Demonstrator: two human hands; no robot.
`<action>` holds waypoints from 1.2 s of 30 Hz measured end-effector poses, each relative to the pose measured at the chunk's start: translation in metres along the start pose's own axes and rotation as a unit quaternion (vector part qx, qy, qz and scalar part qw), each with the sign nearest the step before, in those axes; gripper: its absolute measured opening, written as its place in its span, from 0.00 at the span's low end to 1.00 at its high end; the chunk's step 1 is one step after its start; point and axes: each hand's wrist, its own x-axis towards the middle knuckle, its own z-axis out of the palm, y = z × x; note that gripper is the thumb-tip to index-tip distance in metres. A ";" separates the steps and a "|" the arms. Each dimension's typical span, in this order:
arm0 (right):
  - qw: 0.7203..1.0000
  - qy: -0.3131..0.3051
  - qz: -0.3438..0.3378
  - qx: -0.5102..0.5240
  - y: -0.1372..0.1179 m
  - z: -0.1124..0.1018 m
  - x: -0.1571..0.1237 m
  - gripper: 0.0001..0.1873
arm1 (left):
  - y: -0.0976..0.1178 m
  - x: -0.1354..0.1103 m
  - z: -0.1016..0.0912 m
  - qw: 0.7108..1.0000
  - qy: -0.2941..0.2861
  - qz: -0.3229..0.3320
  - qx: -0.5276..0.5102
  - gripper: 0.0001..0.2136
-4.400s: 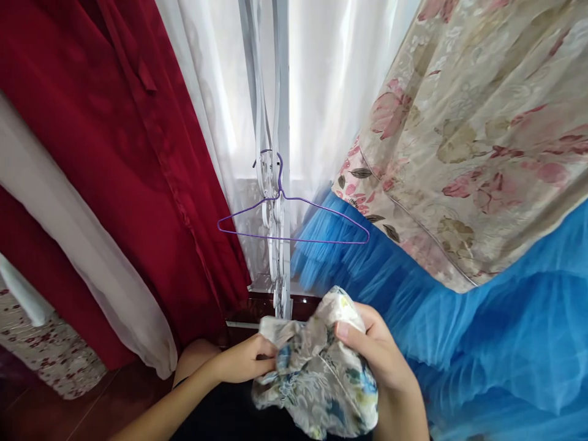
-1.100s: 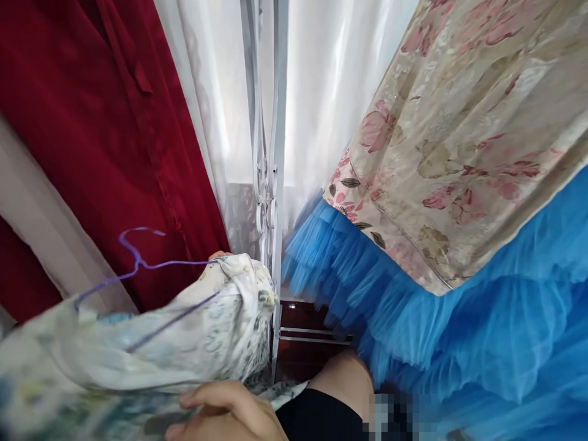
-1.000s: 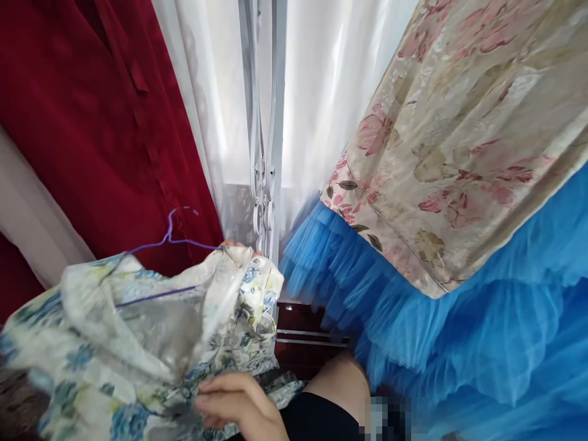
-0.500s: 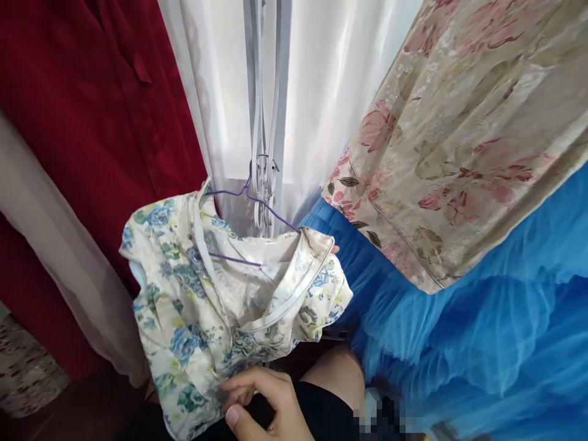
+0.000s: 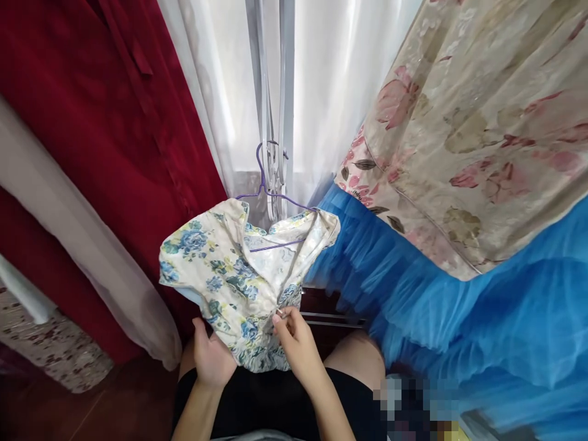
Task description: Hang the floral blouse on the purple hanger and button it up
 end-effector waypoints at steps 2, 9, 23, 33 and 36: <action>0.999 -0.010 -0.031 0.000 -0.001 0.006 0.006 0.21 | 0.003 -0.003 -0.002 0.998 0.034 -0.046 -0.024 0.35; 0.997 0.052 -0.056 0.018 0.004 -0.009 -0.002 0.21 | -0.014 0.017 -0.021 0.976 0.207 0.044 0.047 0.22; 0.991 0.006 0.043 0.123 0.000 0.010 -0.007 0.22 | -0.041 -0.007 0.019 0.926 -0.041 0.193 0.322 0.04; 0.986 0.053 -0.018 0.157 -0.072 0.002 0.036 0.19 | -0.035 0.001 0.016 0.902 -0.095 0.190 0.377 0.06; 0.984 0.057 -0.072 0.152 -0.116 0.005 0.059 0.18 | -0.034 0.007 0.019 0.901 -0.101 0.191 0.377 0.07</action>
